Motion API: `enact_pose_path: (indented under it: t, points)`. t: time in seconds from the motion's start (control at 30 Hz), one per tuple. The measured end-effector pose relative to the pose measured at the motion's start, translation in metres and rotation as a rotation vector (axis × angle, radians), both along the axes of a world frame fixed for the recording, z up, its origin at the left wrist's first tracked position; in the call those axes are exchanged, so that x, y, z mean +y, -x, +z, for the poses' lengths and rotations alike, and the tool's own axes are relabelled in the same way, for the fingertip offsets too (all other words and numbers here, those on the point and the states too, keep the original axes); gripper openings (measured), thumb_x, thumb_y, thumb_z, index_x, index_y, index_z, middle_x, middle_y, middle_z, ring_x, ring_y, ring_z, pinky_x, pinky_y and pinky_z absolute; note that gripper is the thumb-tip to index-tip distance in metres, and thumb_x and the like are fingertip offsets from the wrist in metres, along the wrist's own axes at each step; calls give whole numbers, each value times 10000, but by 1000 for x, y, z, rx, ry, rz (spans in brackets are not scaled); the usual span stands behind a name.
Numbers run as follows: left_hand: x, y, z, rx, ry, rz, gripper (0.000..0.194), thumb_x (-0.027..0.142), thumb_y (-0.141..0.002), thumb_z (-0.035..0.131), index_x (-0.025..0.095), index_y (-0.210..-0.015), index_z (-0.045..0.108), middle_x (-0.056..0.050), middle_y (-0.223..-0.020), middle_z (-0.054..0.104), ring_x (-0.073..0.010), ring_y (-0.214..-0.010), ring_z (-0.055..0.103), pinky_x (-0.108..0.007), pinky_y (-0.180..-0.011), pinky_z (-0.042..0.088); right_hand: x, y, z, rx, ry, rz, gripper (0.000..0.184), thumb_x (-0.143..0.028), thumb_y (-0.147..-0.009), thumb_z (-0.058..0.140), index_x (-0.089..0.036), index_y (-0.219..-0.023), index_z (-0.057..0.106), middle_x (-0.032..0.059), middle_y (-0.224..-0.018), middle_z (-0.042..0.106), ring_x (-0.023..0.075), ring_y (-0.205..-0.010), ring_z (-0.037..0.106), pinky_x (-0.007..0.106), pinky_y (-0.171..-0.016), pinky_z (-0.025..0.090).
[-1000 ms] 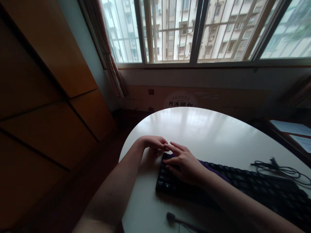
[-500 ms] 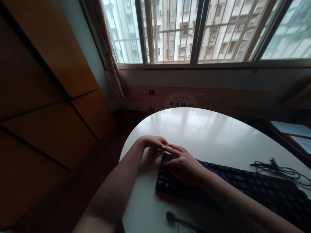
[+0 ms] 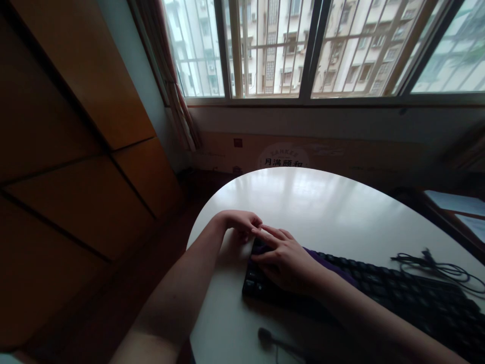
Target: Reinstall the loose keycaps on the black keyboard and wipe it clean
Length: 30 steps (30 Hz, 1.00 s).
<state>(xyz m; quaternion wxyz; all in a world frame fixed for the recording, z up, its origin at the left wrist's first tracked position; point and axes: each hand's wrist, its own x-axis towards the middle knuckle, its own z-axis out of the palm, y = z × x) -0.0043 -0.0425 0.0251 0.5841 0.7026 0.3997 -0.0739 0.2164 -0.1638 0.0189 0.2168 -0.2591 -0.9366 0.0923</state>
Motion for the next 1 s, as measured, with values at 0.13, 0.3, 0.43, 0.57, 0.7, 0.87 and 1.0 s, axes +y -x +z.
enact_pose_path:
  t: [0.13, 0.3, 0.43, 0.57, 0.7, 0.87, 1.0]
  points:
    - [-1, 0, 2, -5, 6, -5, 380, 426, -677, 816, 196, -861, 576, 39, -625, 622, -161, -557, 645, -229, -487, 467, 1, -1, 4, 25, -23, -7, 225, -245, -854, 659, -317, -1016, 798, 48, -1458, 570, 314, -1324, 475, 499, -1093, 331]
    - [-6, -2, 7, -4, -3, 5, 459, 509, -644, 869, 191, -795, 574, 37, -609, 618, -153, -559, 634, -239, -512, 469, -5, 0, 16, -117, -48, -38, 175, -248, -876, 618, -275, -911, 788, 64, -996, 704, 250, -909, 560, 403, -811, 420]
    - [-6, -2, 8, 6, -2, 4, 501, 540, -612, 887, 191, -779, 569, 34, -577, 620, -157, -553, 631, -237, -506, 452, -11, -4, 27, -229, 8, -5, 292, -207, -973, 482, -217, -851, 747, 39, -804, 685, 173, -697, 532, 334, -668, 379]
    - [-2, -1, 5, 2, 13, -15, 497, 548, -628, 882, 194, -795, 577, 29, -593, 638, -155, -563, 640, -234, -513, 461, -14, -9, 32, -252, 45, 39, 305, -199, -990, 466, -204, -803, 707, 16, -790, 680, 141, -642, 544, 302, -621, 365]
    - [-1, -1, 4, -1, 25, -19, 507, 556, -615, 888, 197, -789, 576, 20, -581, 647, -158, -565, 640, -231, -515, 458, -16, -4, 28, -208, 57, 53, 306, -212, -1006, 452, -211, -845, 713, 21, -854, 698, 145, -671, 582, 292, -618, 377]
    - [-5, -4, 7, 7, 17, -10, 531, 564, -586, 897, 194, -768, 561, 23, -566, 635, -152, -542, 622, -225, -494, 432, -19, -2, 31, -218, 97, 71, 293, -214, -997, 451, -228, -879, 719, 9, -857, 711, 146, -665, 601, 279, -594, 371]
    - [-6, -6, 9, 22, 22, -5, 539, 571, -587, 891, 197, -769, 548, 17, -564, 637, -161, -548, 626, -236, -506, 445, -20, -7, 38, -250, 127, 64, 283, -203, -985, 459, -238, -879, 718, -3, -855, 732, 149, -669, 628, 277, -593, 364]
